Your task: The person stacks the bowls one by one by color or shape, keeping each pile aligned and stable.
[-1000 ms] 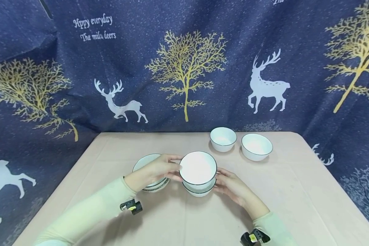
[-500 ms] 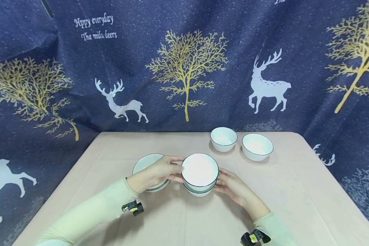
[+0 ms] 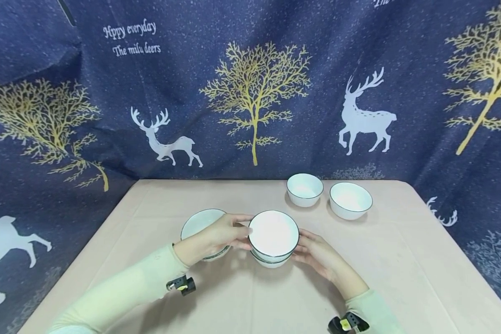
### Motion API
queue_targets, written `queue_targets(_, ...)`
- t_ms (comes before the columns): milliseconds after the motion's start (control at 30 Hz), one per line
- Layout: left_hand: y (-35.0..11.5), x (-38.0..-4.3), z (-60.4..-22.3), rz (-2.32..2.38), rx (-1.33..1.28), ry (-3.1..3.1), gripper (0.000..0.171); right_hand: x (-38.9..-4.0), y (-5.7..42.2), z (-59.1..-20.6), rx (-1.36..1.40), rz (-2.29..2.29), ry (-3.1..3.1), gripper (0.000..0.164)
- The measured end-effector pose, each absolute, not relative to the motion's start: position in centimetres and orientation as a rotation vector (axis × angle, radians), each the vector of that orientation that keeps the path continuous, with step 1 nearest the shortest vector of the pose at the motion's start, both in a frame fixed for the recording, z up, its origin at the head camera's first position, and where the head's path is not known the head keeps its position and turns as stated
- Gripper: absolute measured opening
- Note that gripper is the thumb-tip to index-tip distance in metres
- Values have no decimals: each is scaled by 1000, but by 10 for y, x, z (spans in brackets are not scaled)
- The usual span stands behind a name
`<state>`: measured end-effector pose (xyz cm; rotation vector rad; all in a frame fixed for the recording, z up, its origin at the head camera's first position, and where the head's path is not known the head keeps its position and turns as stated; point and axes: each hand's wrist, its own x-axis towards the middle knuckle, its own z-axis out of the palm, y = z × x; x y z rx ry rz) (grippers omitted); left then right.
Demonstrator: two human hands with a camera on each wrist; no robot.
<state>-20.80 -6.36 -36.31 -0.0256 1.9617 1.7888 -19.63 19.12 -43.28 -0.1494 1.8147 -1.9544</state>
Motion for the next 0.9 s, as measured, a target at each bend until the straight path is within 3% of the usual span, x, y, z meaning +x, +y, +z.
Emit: queue_targets(900,-62,-192,-365,1638,115,2132,59,-198,189,-431,-92,-1959,1795,65)
